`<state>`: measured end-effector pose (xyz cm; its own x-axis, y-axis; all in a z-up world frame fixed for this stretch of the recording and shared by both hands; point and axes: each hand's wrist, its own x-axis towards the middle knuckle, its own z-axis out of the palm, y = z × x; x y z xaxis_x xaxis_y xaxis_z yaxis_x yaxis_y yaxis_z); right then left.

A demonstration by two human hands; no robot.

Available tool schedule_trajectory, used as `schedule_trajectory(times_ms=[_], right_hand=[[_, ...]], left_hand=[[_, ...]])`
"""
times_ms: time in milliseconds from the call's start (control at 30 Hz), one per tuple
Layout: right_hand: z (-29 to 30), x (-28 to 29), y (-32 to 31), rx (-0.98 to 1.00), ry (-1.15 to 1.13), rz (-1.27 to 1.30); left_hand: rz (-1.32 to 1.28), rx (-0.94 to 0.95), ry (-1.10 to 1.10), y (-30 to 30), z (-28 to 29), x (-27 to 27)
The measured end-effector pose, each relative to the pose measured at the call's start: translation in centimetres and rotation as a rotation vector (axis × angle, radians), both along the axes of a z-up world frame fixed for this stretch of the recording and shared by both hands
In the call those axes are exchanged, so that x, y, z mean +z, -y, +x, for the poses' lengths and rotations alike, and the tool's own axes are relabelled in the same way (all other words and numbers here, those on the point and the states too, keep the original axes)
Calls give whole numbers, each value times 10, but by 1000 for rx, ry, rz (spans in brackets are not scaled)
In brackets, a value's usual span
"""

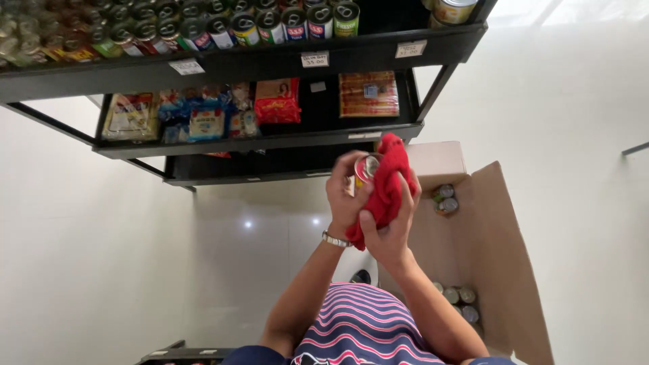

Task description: Taking cans from a box, wiping them with a cloth, and placing them on a display shelf.

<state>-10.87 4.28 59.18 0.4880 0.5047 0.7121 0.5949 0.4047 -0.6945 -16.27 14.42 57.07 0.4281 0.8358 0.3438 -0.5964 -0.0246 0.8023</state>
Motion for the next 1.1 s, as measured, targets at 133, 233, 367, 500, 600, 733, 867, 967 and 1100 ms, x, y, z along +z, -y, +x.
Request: schedule_trajectory(times_ms=[133, 233, 367, 500, 600, 733, 867, 967, 1100], right_hand=[[-1, -13, -1, -61, 86, -6], [5, -18, 4, 26, -63, 6], [18, 51, 8, 276, -393, -39], [25, 86, -1, 419, -41, -141], [37, 25, -8, 654, -255, 80], [8, 12, -5, 821, -704, 338], [-11, -2, -6, 468, -776, 189], [-1, 0, -10, 428, -771, 89], [15, -3, -14, 627, -1137, 8]], left_hand=[[261, 26, -258, 4, -15, 1], [186, -25, -293, 10, -22, 17], [448, 18, -301, 15, -39, 42], [119, -403, -310, 7, -44, -6], [-6, -447, -138, 13, -41, -28], [56, -308, -136, 17, -48, 8], [575, 286, -348, 6, -47, 37], [688, 403, -353, 7, -46, 28], [770, 407, -275, 11, -35, 14]])
